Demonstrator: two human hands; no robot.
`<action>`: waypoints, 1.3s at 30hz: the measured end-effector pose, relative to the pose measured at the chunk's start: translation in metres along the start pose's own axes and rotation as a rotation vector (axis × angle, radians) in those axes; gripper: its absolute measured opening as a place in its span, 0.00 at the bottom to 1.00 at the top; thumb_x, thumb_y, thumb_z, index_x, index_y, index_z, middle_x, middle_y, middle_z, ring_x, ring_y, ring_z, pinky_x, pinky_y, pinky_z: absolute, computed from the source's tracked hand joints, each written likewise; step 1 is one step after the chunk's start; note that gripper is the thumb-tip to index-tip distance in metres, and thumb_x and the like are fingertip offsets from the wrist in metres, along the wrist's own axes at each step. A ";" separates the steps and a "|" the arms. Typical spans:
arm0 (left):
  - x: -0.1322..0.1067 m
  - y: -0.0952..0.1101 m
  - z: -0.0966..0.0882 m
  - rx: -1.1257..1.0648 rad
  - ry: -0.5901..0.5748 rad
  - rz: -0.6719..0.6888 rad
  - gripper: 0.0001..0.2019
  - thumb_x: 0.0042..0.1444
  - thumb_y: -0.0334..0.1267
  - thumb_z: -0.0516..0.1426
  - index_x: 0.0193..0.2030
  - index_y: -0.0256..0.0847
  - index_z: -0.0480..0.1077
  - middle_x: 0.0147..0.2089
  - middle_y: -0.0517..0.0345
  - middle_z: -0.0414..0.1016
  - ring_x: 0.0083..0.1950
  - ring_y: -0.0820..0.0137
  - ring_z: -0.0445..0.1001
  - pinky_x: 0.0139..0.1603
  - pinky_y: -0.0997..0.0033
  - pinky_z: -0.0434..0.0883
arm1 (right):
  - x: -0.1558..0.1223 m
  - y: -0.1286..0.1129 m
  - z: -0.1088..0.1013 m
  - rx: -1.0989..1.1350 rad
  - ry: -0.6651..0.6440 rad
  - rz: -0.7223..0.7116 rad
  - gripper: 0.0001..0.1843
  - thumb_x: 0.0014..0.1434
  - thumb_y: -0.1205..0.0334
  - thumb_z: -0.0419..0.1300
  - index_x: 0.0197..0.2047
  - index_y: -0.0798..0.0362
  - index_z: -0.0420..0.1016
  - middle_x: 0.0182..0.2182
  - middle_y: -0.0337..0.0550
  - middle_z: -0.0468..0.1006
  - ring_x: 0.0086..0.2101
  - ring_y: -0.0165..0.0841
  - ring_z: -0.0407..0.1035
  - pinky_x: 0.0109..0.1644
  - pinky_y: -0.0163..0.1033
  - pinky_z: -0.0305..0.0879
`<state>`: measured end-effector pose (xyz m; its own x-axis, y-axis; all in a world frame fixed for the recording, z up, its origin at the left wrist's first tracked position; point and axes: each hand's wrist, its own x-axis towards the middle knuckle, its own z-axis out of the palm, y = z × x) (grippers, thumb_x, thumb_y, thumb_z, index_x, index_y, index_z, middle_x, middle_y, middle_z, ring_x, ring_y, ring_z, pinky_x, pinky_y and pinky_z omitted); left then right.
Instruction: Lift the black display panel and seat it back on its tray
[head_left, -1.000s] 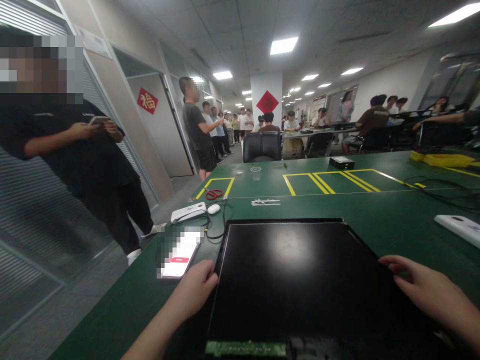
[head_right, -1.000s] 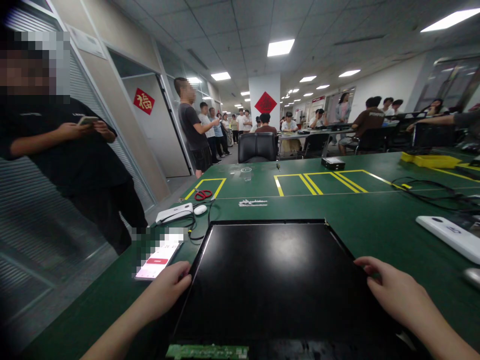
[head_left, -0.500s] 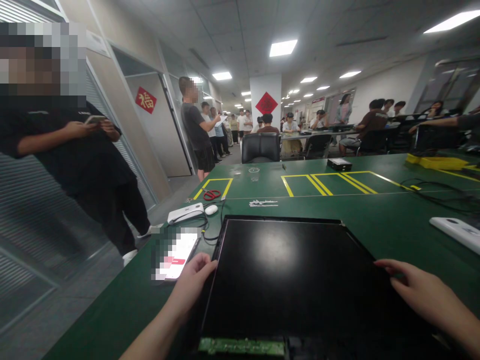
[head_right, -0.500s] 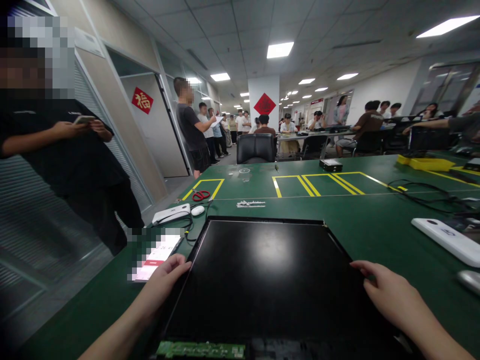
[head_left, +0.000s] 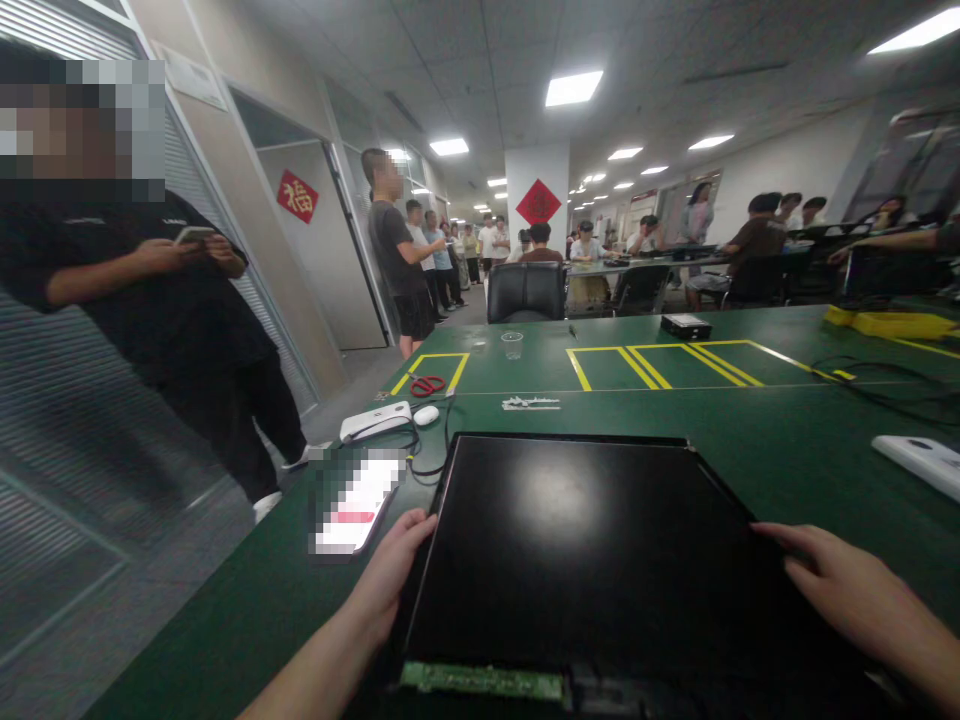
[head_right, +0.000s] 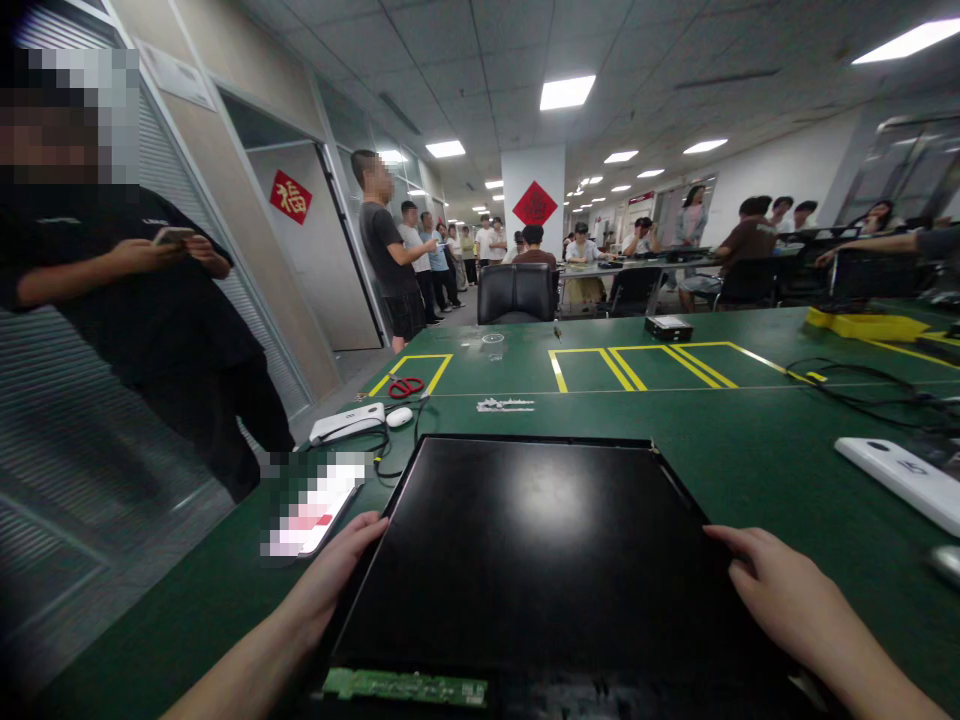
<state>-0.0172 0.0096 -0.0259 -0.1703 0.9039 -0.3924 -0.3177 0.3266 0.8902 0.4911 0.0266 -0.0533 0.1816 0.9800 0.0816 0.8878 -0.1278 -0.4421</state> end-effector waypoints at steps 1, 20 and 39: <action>0.000 0.000 0.000 -0.006 -0.003 -0.008 0.21 0.46 0.44 0.71 0.37 0.49 0.62 0.23 0.69 0.76 0.24 0.69 0.76 0.27 0.74 0.70 | 0.000 0.000 0.001 -0.008 -0.005 0.000 0.26 0.50 0.56 0.51 0.46 0.47 0.85 0.48 0.50 0.86 0.44 0.49 0.80 0.49 0.52 0.76; -0.011 0.017 0.002 0.135 -0.162 0.101 0.26 0.49 0.47 0.72 0.54 0.43 0.78 0.47 0.52 0.88 0.47 0.57 0.85 0.44 0.66 0.76 | 0.005 0.006 0.006 -0.035 -0.053 0.004 0.31 0.52 0.55 0.48 0.50 0.50 0.86 0.51 0.53 0.84 0.48 0.47 0.79 0.54 0.50 0.74; -0.029 0.036 0.004 0.316 -0.214 0.152 0.25 0.44 0.44 0.72 0.51 0.45 0.82 0.56 0.51 0.85 0.60 0.48 0.78 0.64 0.52 0.69 | 0.003 0.005 0.007 -0.057 -0.034 -0.010 0.30 0.54 0.58 0.47 0.50 0.49 0.86 0.51 0.53 0.84 0.47 0.45 0.80 0.52 0.48 0.74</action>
<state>-0.0197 -0.0033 0.0186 0.0150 0.9745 -0.2240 0.0041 0.2239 0.9746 0.4934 0.0294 -0.0613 0.1584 0.9859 0.0546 0.9125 -0.1250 -0.3896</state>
